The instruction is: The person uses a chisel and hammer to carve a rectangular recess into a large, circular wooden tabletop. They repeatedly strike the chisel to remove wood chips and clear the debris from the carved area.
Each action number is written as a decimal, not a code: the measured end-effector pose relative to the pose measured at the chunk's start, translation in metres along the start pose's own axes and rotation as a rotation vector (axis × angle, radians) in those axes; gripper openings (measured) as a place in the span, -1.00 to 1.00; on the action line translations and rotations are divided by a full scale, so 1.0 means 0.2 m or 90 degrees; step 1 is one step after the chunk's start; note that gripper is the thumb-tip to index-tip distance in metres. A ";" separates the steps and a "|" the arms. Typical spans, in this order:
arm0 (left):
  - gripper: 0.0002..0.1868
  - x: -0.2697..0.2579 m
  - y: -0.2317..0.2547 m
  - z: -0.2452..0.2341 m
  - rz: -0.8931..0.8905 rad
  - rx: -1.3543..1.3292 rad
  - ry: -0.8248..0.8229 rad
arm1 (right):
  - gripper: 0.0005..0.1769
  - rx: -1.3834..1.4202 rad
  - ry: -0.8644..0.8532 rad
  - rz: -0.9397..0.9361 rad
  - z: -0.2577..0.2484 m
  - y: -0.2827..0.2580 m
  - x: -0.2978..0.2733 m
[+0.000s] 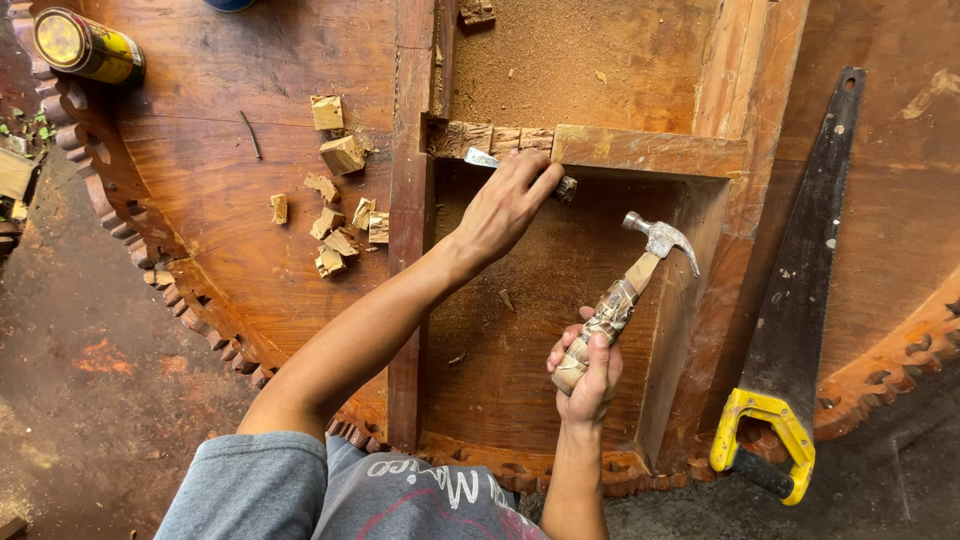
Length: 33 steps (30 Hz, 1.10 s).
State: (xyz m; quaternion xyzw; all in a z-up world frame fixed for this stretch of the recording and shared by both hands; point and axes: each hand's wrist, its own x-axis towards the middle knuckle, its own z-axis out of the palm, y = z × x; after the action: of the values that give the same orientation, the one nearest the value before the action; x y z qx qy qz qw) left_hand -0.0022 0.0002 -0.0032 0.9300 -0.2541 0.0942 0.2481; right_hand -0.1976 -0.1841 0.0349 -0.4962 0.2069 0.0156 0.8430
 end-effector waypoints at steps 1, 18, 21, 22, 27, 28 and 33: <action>-0.52 0.00 0.00 -0.01 -0.008 -0.011 -0.009 | -0.46 -0.007 -0.004 -0.005 0.00 0.00 0.00; -0.69 -0.13 -0.01 -0.22 0.041 -0.040 -0.034 | -0.43 -0.124 -0.022 0.047 -0.01 -0.03 -0.07; -0.69 -0.17 0.00 -0.28 0.036 -0.064 0.000 | -0.56 -0.181 -0.028 0.034 -0.06 0.01 -0.10; -0.68 -0.19 -0.01 -0.30 0.032 -0.070 0.011 | -0.58 -0.187 -0.023 0.040 -0.08 0.03 -0.11; -0.65 -0.23 -0.06 -0.41 0.042 -0.179 0.023 | -0.64 -0.227 0.014 0.075 -0.13 0.08 -0.14; -0.64 -0.23 -0.06 -0.42 0.045 -0.199 0.022 | -0.64 -0.235 0.017 0.082 -0.13 0.08 -0.14; -0.63 -0.27 -0.06 -0.46 0.056 -0.195 -0.011 | -0.65 -0.250 0.016 0.109 -0.13 0.10 -0.14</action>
State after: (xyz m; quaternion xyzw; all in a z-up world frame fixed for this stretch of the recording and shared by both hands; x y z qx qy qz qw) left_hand -0.0458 0.0788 0.0548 0.8703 -0.3080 0.0569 0.3801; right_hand -0.2359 -0.1914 0.0178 -0.6317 0.2522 0.1210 0.7230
